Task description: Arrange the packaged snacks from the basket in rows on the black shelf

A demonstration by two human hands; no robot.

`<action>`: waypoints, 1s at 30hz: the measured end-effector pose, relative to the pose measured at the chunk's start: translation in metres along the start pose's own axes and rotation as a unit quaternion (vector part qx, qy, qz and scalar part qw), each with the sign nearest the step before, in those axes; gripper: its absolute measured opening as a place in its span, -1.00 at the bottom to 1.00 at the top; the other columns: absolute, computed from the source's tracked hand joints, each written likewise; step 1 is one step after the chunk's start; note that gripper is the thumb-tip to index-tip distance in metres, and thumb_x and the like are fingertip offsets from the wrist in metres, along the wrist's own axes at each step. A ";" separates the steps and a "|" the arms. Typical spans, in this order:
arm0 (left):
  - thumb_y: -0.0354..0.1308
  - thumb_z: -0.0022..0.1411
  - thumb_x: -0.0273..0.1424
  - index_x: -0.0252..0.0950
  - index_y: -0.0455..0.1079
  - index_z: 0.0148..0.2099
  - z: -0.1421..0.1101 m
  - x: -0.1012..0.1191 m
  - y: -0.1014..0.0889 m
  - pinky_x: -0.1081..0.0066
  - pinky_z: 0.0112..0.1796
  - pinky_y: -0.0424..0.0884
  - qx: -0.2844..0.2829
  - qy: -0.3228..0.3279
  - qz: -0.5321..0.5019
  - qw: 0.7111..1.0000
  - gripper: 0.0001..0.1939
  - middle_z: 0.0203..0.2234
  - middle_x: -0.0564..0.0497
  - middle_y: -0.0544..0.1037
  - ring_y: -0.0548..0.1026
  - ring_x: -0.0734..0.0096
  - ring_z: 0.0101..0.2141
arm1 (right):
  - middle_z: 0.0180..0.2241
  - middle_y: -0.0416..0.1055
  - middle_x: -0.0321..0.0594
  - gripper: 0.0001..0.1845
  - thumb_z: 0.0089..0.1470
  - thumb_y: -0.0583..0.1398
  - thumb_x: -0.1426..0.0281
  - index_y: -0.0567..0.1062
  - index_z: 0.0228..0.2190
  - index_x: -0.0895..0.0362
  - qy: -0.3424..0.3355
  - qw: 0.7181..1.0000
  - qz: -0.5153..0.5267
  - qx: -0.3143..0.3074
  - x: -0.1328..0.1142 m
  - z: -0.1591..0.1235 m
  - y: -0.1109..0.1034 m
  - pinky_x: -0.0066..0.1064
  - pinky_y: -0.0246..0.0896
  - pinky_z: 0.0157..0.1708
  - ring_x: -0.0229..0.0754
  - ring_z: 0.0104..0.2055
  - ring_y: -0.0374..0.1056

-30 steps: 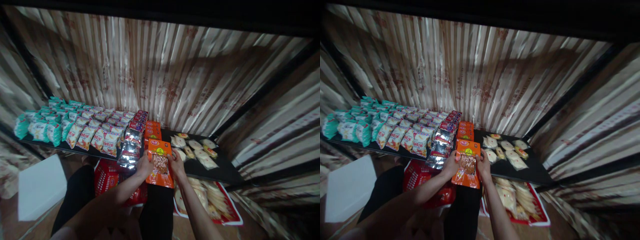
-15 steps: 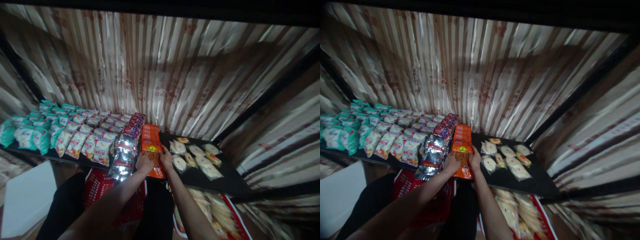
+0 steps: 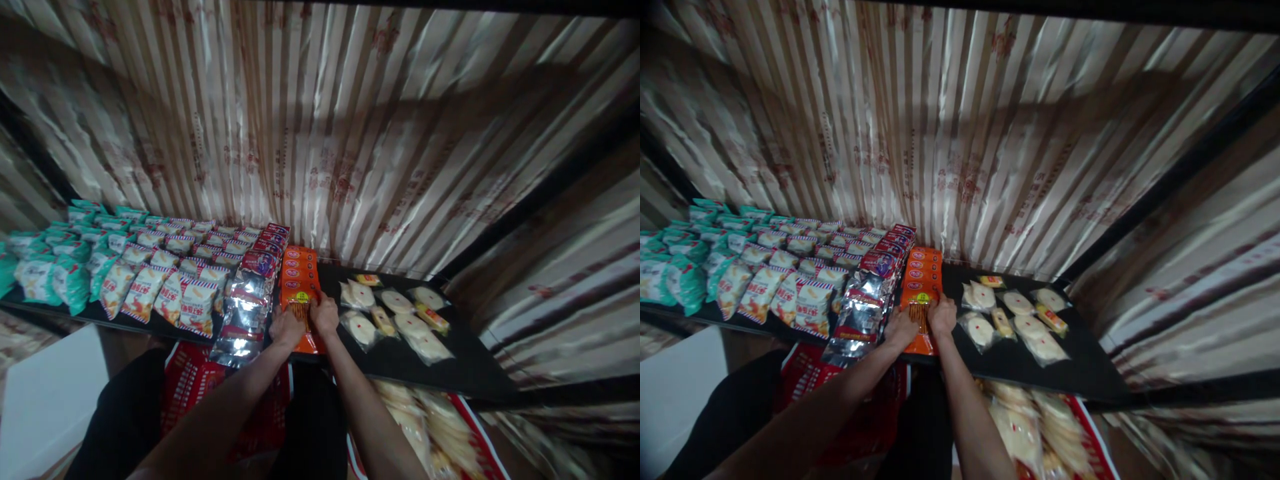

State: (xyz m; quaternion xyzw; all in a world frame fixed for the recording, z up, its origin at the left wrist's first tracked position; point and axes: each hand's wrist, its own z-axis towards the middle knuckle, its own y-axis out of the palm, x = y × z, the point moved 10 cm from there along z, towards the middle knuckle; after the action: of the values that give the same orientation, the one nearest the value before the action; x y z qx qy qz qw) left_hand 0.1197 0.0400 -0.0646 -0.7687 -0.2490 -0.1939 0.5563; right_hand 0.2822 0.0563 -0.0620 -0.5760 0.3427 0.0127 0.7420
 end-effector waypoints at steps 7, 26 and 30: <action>-0.01 0.13 -0.40 -0.44 0.27 0.11 0.000 0.005 -0.007 0.28 0.02 0.24 0.022 0.003 0.022 1.000 -0.51 0.11 -0.29 0.29 0.24 0.08 0.12 | -0.08 0.31 0.04 -0.49 0.10 0.02 0.27 0.33 0.09 0.08 0.019 0.998 -0.050 -0.017 -0.008 -0.007 0.000 -0.25 0.16 -0.17 0.05 -0.03 0.22; 0.01 0.09 -0.41 -0.44 0.16 0.19 -0.007 0.004 0.000 0.25 0.09 0.15 0.048 0.031 0.045 0.997 -0.42 0.23 -0.25 0.08 0.09 0.01 0.17 | 0.09 0.22 0.05 -0.47 0.11 0.01 0.29 0.29 0.11 0.17 -0.018 0.994 -0.106 0.010 -0.011 -0.012 0.018 -0.19 0.07 -0.06 0.08 0.06 0.12; 0.01 0.08 -0.48 -0.46 0.19 0.17 -0.022 0.013 -0.001 0.27 0.15 0.07 0.052 0.083 0.023 0.995 -0.44 0.24 -0.26 0.05 0.03 0.05 0.21 | 0.14 0.14 0.03 -0.50 0.11 0.00 0.31 0.31 0.08 0.17 -0.044 0.995 -0.080 0.026 -0.015 -0.015 0.012 -0.17 0.06 -0.03 0.08 0.11 0.06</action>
State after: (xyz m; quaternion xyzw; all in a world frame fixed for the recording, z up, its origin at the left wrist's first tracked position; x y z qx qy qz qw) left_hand 0.1294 0.0219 -0.0498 -0.7253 -0.1943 -0.2312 0.6186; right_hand 0.2584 0.0525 -0.0657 -0.5806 0.2631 -0.0306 0.7699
